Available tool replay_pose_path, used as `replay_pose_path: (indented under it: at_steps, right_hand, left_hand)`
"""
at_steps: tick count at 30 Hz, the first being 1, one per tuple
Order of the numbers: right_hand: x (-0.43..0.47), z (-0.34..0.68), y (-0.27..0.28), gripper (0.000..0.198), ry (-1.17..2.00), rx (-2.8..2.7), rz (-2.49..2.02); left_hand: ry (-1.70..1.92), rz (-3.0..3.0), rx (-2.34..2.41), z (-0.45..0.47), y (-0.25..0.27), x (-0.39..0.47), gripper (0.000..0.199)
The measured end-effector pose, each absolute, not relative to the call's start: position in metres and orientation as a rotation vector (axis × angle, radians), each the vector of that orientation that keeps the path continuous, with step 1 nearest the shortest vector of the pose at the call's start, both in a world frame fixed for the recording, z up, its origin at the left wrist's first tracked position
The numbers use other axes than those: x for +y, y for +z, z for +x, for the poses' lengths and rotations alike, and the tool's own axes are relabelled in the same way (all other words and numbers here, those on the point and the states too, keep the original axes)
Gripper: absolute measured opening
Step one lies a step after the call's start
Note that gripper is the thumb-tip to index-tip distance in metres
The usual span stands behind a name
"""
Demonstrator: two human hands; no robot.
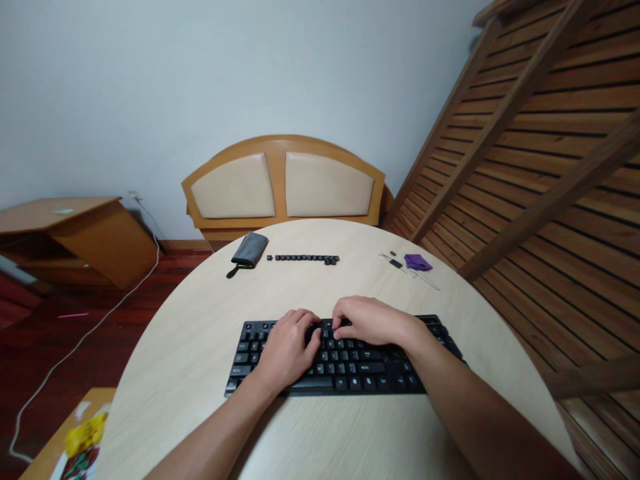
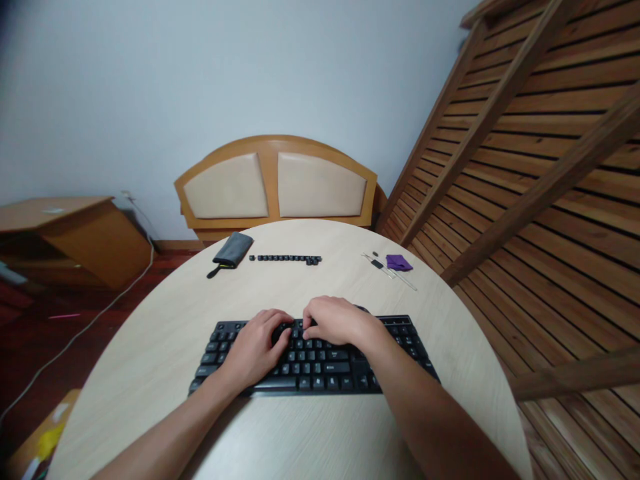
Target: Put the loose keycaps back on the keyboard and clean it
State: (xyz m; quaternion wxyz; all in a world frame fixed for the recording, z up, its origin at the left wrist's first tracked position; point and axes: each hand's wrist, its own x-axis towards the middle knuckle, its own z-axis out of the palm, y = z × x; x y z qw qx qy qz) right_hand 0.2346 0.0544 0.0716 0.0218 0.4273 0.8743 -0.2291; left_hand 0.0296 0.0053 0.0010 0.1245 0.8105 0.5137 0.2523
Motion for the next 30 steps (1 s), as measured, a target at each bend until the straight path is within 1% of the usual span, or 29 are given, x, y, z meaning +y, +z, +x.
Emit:
replay_pose_path:
  at_steps: [10, 16, 19, 27, 30]
  right_hand:
    - [0.051, 0.23, 0.075, 0.014, -0.639, 2.658, 1.389]
    - [0.037, 0.217, 0.085, 0.014, -0.438, 2.611, 1.44]
    - [0.03, 0.211, 0.089, 0.017, -0.33, 2.585, 1.428]
    - [0.027, 0.204, 0.082, 0.02, -0.214, 2.555, 1.416]
    - [0.028, 0.204, 0.08, 0.019, -0.217, 2.569, 1.401]
  left_hand:
    - [0.748, 2.373, 1.487, 0.03, 0.003, 0.004, 0.014]
    - [0.768, 2.388, 1.481, 0.03, 0.003, 0.005, 0.014]
    - [0.775, 2.39, 1.482, 0.03, 0.003, 0.005, 0.014]
    - [0.749, 2.373, 1.496, 0.031, 0.006, 0.004, 0.014]
    - [0.737, 2.371, 1.495, 0.032, 0.006, 0.004, 0.014]
